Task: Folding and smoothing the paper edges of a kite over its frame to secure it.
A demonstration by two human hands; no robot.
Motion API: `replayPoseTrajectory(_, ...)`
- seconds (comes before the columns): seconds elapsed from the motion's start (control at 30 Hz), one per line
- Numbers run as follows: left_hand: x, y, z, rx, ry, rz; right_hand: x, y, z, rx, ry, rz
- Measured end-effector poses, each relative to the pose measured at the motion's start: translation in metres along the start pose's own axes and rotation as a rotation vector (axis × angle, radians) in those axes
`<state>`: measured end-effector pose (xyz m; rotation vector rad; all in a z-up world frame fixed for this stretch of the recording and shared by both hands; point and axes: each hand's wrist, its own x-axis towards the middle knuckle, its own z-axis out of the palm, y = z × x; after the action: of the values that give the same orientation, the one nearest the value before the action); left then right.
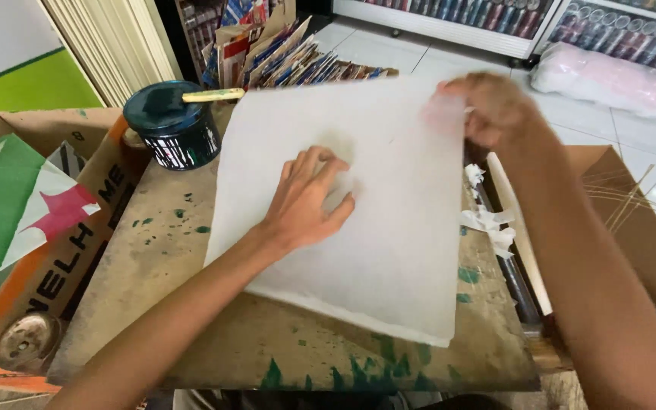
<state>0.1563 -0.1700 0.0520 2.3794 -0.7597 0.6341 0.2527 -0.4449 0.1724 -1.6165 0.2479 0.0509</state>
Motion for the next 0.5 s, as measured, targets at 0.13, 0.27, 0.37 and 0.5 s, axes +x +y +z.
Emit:
replayPoseTrajectory(0.13,0.038,0.029,-0.015,-0.14,0.134,0.003,-0.09,-0.069,0.008,-0.071,0.215,-0.204)
replayPoseTrajectory(0.27,0.096,0.074,-0.035,-0.369,0.244,-0.001,-0.098,-0.086,-0.008,0.104,0.137,-0.521)
replayPoseTrajectory(0.37,0.131,0.125,-0.07,-0.488,0.374,0.037,-0.122,-0.09,0.003,0.051,0.239,-0.71)
replayPoseTrajectory(0.5,0.144,0.169,-0.119,-0.731,0.287,-0.098,-0.155,-0.084,0.052,-0.095,0.391,-1.102)
